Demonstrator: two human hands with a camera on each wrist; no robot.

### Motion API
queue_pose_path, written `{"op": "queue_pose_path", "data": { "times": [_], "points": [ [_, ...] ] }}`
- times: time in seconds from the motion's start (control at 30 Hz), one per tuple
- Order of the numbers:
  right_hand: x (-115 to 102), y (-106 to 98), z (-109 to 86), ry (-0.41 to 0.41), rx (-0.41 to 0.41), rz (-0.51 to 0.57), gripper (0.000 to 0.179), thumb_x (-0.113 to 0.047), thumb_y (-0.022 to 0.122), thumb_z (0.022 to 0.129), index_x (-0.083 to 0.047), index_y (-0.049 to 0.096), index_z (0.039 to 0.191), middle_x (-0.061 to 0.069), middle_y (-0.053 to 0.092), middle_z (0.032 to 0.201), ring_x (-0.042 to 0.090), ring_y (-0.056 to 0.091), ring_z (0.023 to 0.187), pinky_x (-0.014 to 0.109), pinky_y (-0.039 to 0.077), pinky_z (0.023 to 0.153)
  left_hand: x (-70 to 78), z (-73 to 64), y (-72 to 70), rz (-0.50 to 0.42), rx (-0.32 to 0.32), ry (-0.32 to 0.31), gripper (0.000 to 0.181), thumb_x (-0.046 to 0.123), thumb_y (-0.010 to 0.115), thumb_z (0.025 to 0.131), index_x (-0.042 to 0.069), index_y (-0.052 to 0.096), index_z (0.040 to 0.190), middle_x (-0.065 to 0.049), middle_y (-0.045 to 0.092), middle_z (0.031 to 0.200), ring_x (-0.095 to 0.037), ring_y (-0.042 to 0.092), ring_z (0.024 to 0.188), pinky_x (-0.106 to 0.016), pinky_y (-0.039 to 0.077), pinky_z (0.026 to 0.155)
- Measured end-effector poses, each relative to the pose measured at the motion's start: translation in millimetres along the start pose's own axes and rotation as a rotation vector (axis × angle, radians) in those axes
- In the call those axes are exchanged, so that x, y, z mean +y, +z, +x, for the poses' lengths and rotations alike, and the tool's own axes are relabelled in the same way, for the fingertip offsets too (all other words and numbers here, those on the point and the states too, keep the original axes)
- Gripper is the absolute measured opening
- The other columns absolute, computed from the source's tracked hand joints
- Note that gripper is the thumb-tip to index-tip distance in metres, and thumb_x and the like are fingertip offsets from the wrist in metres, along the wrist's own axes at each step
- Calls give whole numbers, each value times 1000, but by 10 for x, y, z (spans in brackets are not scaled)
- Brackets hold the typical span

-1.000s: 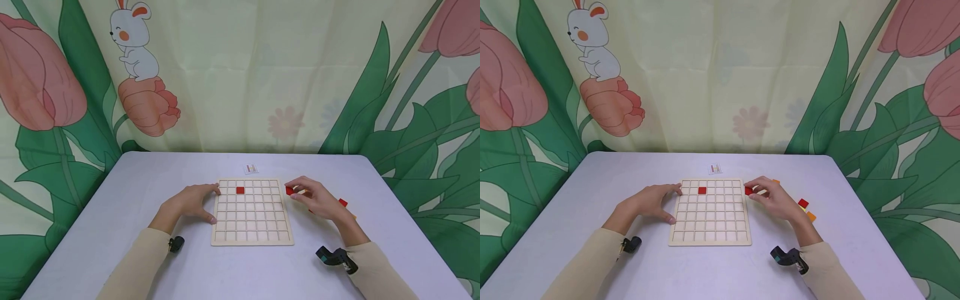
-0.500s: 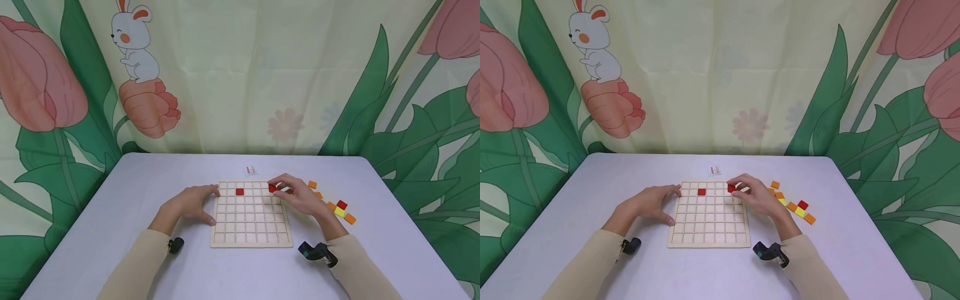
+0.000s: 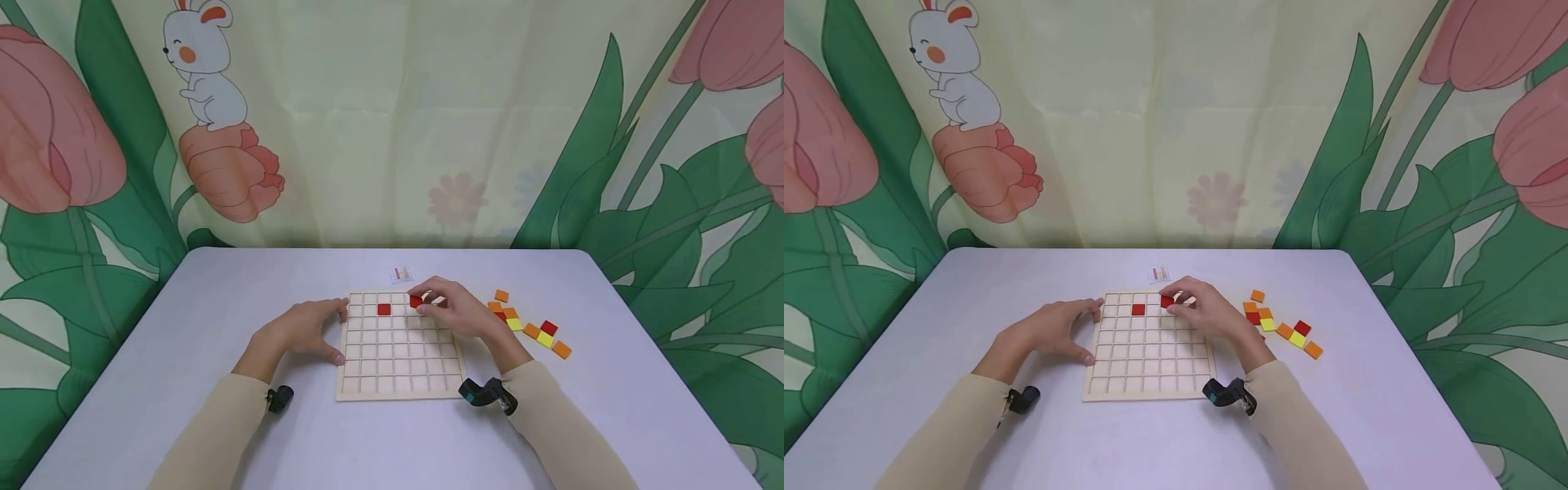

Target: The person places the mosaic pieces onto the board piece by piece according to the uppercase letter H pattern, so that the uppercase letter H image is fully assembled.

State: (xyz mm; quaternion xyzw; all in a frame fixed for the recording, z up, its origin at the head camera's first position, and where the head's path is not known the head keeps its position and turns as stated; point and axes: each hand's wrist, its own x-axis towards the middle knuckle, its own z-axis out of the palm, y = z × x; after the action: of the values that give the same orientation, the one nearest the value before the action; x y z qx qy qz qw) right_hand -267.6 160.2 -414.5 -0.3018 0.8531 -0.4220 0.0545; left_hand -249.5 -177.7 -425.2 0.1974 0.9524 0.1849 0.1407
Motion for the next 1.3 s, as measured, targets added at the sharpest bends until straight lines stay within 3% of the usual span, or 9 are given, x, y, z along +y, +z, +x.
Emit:
{"op": "queue_pose_path", "data": {
  "times": [0.4,0.6,0.83,1.13,1.3],
  "points": [
    [-5,136,200,-29,-74,47,34,-11,70,98,-4,66,131,5,66,128,25,64,109,41,56,92,20,5,7,-2,2,29,68,53,97,61,29,57,110,4,42,162,-26,47,143,-47,42,113],
    [-38,274,295,-71,-83,33,33,-11,72,97,-5,66,130,5,65,130,22,64,105,35,57,88,-8,-8,-19,6,4,4,68,52,98,60,30,58,111,4,42,163,-25,47,143,-48,43,113],
    [-100,397,324,-30,-103,67,31,-12,72,97,-11,68,128,4,66,126,19,65,97,30,55,78,-8,-17,-26,-5,-5,0,68,53,97,61,29,59,112,4,41,163,-26,45,145,-49,40,115],
    [-109,473,337,37,-96,-50,33,-17,78,92,-17,71,124,-3,67,114,16,56,74,28,48,64,13,12,-12,-11,5,9,71,55,97,59,30,60,114,3,45,160,-26,48,142,-50,42,114],
    [-82,540,378,34,-110,-91,31,-18,77,93,-16,70,124,-5,66,109,14,52,71,27,47,65,3,-1,-11,-7,-6,-17,66,54,98,59,31,59,107,5,42,162,-24,48,142,-47,42,114]
  ]
}}
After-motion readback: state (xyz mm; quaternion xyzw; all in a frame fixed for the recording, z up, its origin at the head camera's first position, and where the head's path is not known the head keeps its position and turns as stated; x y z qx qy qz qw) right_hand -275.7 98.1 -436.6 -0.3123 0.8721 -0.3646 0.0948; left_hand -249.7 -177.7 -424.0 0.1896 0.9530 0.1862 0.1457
